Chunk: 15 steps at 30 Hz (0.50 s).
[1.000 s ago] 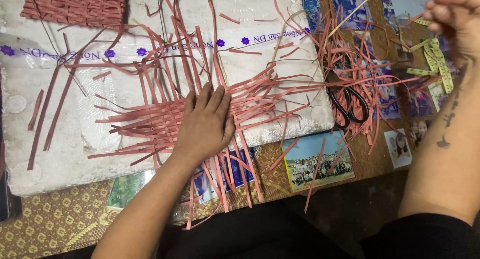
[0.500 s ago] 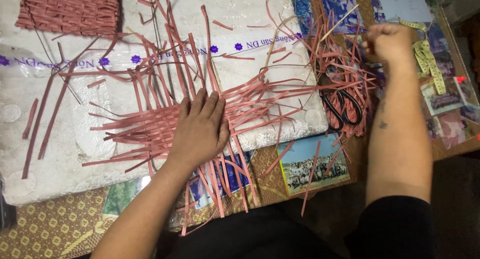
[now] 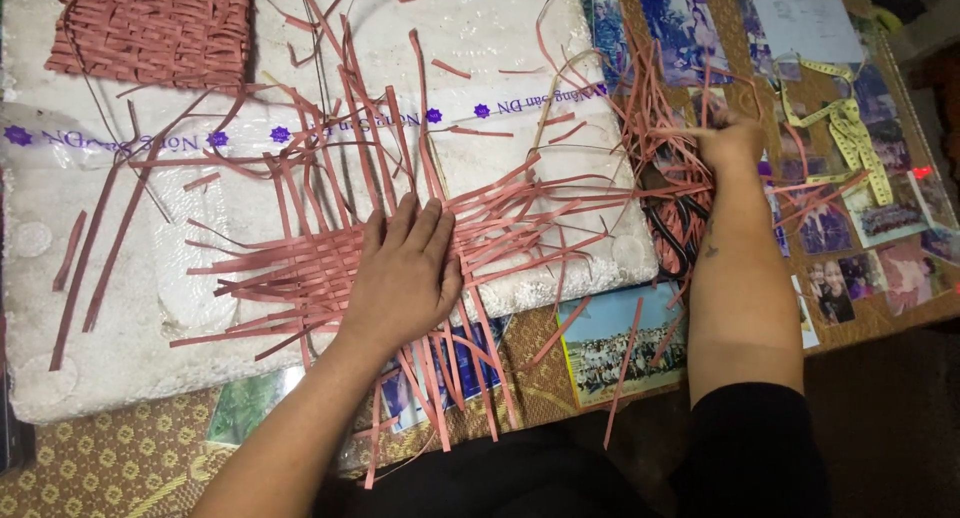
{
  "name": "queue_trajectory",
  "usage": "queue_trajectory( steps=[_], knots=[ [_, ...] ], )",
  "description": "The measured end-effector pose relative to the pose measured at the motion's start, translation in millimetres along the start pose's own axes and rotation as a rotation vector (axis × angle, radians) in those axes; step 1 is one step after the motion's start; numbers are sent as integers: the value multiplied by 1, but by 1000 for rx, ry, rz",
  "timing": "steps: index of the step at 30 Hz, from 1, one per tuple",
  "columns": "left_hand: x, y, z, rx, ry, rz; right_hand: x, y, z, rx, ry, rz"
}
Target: Weaving thin pink plastic strips together to create a flat mat or base for a product.
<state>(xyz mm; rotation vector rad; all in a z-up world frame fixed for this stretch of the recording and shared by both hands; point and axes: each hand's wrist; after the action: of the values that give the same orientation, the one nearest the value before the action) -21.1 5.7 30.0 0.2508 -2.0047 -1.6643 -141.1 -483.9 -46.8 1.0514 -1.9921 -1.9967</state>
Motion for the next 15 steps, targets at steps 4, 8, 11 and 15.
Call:
queue_trajectory(
  steps=[4,8,11,15],
  knots=[
    [0,4,-1,-9,14,15,-102,73,59,2,-111,-503],
    [1,12,-2,-153,28,106,-146,135,69,-88,-448,-613],
    [1,11,-2,-132,20,103,-97,142,26,5,-188,-709],
    [1,10,-1,-110,9,96,-92,172,17,109,51,-806]
  ],
)
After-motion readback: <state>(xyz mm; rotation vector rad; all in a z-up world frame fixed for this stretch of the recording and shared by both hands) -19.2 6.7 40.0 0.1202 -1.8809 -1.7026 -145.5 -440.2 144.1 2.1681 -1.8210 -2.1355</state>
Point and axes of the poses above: each hand's wrist, its own z-axis away from the middle knuckle, its own y-axis out of the back of the hand, x = y × z, and after that the axes turned 6 degrees about -x, right-handed
